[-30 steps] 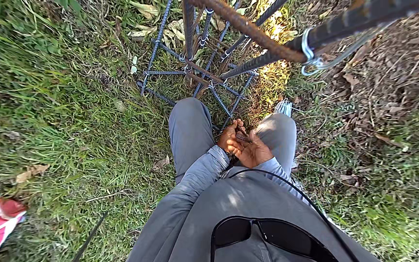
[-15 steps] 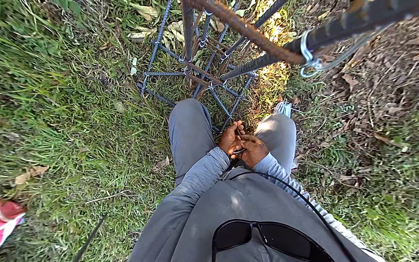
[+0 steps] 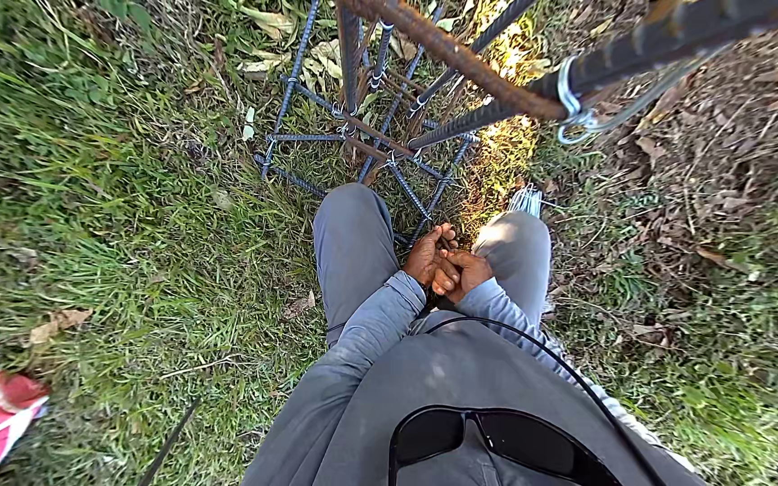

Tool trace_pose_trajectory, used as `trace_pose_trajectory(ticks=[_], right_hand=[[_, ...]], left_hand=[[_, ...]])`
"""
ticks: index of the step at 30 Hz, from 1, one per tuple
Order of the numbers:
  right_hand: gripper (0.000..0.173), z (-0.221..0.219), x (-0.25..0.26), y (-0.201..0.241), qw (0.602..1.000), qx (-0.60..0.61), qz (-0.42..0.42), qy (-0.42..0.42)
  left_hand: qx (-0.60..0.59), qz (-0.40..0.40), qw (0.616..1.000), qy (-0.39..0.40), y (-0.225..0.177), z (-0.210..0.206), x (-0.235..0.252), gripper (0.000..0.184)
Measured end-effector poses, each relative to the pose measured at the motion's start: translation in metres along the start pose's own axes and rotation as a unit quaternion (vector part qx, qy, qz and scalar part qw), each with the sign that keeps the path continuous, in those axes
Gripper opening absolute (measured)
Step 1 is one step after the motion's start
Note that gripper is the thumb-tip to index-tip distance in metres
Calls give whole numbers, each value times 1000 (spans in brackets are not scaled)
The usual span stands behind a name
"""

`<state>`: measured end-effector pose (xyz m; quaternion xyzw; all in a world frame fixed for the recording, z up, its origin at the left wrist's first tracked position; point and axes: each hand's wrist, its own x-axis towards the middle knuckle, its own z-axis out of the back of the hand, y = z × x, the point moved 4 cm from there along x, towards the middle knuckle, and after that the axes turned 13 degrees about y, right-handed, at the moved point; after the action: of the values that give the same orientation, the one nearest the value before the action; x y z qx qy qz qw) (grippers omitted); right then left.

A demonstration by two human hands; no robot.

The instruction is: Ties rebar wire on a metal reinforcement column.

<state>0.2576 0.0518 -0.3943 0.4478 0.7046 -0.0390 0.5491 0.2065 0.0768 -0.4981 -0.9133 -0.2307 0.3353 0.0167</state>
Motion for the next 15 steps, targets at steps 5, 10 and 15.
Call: trace_pose_trajectory(ticks=[5, 10, 15], right_hand=[[29, -7, 1, 16, 966, -239, -95, -26], [18, -8, 6, 23, 864, -468, -183, -24], [28, -20, 6, 27, 738, -635, -227, 3]], left_hand=[[34, -2, 982, -185, 3, 14, 1, 41], [30, 0, 974, -224, 0, 20, 7, 43], [27, -6, 979, -201, -3, 22, 17, 48]])
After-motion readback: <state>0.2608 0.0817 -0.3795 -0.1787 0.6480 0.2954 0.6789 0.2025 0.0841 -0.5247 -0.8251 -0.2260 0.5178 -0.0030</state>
